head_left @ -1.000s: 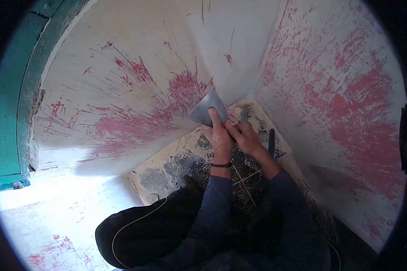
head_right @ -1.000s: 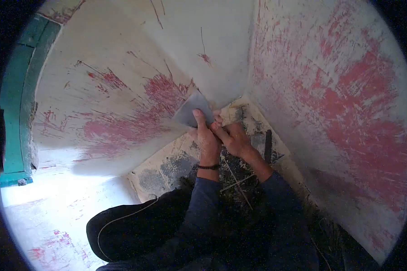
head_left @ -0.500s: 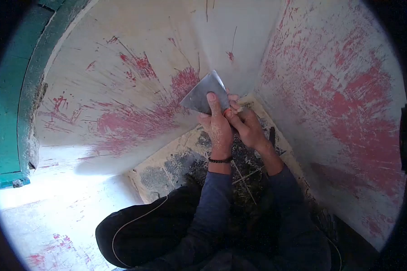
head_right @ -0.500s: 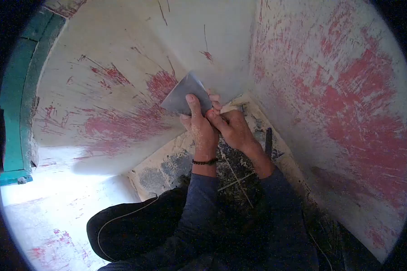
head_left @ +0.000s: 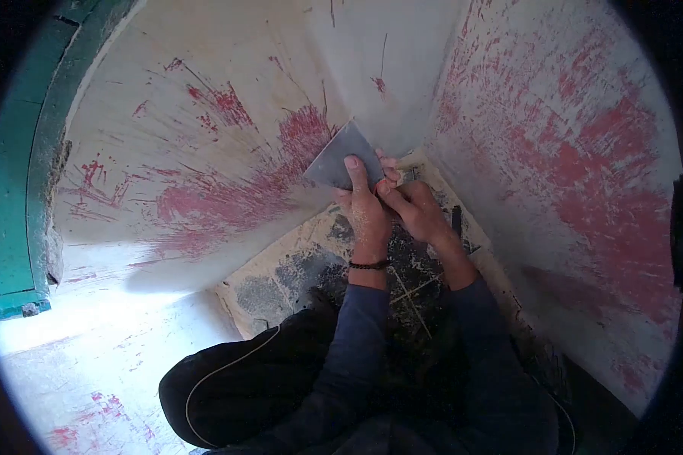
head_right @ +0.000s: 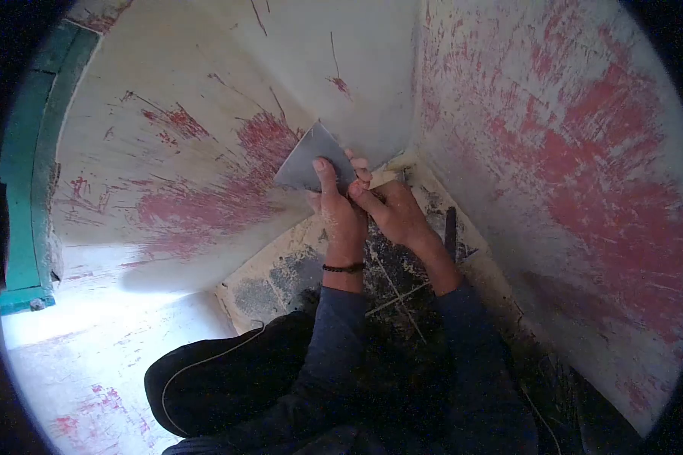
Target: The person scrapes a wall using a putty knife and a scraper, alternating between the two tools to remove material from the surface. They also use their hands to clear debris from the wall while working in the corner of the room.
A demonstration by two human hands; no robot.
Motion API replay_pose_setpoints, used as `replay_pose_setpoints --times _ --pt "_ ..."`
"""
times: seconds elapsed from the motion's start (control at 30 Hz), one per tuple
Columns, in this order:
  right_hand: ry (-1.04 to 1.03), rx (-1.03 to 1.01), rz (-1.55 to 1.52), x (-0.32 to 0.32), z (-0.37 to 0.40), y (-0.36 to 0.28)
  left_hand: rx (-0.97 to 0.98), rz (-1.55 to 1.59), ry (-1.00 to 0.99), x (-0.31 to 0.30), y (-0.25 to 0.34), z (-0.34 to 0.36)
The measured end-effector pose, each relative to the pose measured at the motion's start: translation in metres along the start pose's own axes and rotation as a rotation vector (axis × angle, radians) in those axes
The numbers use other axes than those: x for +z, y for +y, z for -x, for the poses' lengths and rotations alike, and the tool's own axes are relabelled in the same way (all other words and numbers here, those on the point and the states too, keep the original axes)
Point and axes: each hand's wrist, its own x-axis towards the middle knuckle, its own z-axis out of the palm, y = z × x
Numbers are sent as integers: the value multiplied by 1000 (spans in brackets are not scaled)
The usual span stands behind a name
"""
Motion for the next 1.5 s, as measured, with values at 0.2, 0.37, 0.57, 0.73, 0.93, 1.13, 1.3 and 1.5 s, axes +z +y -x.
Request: replay_pose_setpoints --times 0.2,0.37,0.57,0.73,0.93,1.13,1.3,1.5 --pt "120 -120 -48 16 3 61 -56 2 13 -41 -32 2" --pt "40 -86 21 5 1 30 -113 95 11 -34 -21 -1" --pt "54 -180 31 -3 -9 1 -56 40 -24 -10 -6 -4" --pt "1 -49 -16 8 -1 40 -75 -27 -4 -38 -23 -4" --pt "-21 97 125 5 5 40 -123 49 58 -33 -18 0" --pt "-37 99 43 12 -3 41 -61 9 22 -33 -18 -8" --pt "-51 66 -22 18 3 73 -78 -46 101 -44 -35 0" --pt "-15 100 -20 26 4 52 -135 -107 47 -32 -9 -1"
